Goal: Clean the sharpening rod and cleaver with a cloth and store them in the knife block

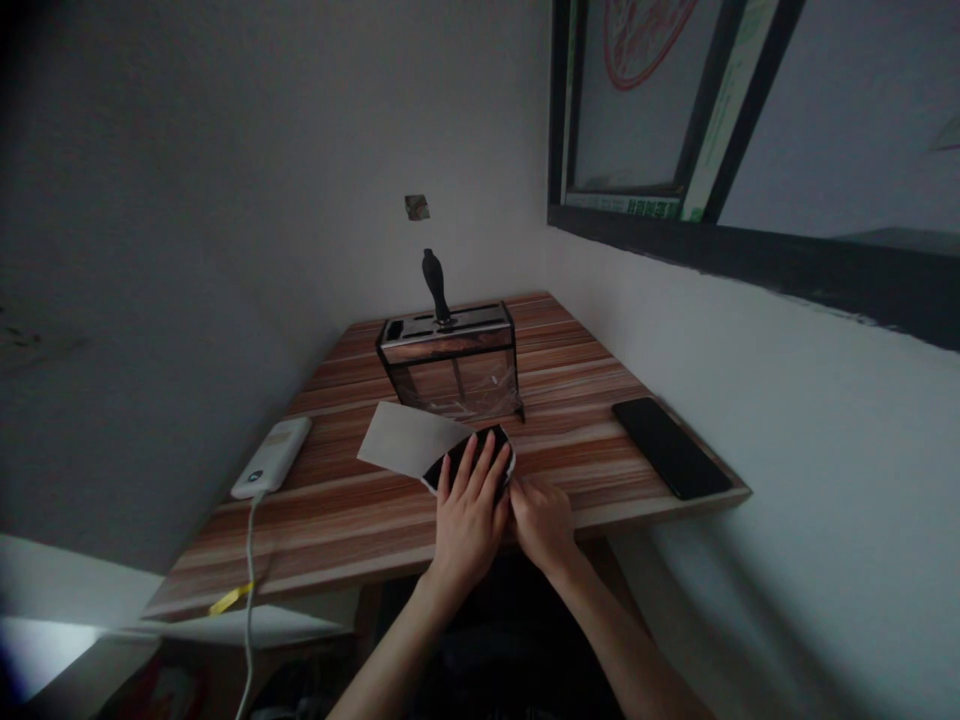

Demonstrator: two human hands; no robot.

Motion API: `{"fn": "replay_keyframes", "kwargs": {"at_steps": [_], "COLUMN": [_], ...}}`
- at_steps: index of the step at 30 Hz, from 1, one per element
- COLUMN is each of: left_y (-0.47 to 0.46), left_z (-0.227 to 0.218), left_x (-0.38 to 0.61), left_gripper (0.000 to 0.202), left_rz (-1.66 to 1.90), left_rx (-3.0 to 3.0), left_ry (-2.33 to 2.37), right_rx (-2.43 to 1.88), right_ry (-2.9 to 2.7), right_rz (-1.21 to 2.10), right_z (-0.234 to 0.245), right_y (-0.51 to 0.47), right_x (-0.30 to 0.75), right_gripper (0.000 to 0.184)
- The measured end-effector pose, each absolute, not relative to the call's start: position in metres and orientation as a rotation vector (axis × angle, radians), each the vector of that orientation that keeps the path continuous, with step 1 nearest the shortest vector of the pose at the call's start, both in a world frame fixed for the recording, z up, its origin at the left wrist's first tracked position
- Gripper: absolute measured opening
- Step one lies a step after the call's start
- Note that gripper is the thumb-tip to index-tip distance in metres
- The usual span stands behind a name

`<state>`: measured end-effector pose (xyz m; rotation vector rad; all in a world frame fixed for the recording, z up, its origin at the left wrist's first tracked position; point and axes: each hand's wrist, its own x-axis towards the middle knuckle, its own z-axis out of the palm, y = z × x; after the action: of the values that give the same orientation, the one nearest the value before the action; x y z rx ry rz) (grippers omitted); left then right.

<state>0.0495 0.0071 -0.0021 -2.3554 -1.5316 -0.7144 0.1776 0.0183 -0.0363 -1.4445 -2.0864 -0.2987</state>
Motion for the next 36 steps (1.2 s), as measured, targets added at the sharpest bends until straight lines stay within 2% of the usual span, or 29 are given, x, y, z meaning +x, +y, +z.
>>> {"fn": "replay_keyframes", "kwargs": {"at_steps": [4, 10, 15, 25, 31, 34, 36], "left_y": [0.009, 0.013, 0.024, 0.049, 0.061, 0.061, 0.057], "left_z": [0.001, 0.012, 0.019, 0.027, 0.035, 0.038, 0.036], "left_x": [0.048, 0.043, 0.023, -0.027, -0.065, -0.086, -0.097], "left_gripper": [0.052, 0.051, 0.053, 0.052, 0.051, 0.047, 0.046], "left_rz": [-0.723, -0.753, -0.766, -0.932, -1.321, -1.786, -2.093], "left_rx": [-2.374, -2.309, -2.180, -1.985, -1.992, -1.933, -1.659], "left_ry": [-1.516, -1.652, -1.741, -1.857, -1.999, -2.092, -2.235], "right_rx": [-1.480, -1.495, -1.466, -1.440, -1.421, -1.434, -1.453], "right_ry": [-2.099, -2.150, -2.125, -2.116, -2.126, -2.134, -2.112], "right_rz": [-0.293, -0.261, -0.285, -0.307, -0.279, -0.213, -0.188], "right_z": [-0.035, -0.031, -0.030, -0.028, -0.029, -0.029, -0.030], "right_y": [0.018, 0.017, 0.015, 0.015, 0.016, 0.017, 0.018], "right_x": [0.177, 0.178, 0.176, 0.175, 0.174, 0.174, 0.175], "right_gripper": [0.020, 0.008, 0.013, 0.012, 0.011, 0.011, 0.014]}}
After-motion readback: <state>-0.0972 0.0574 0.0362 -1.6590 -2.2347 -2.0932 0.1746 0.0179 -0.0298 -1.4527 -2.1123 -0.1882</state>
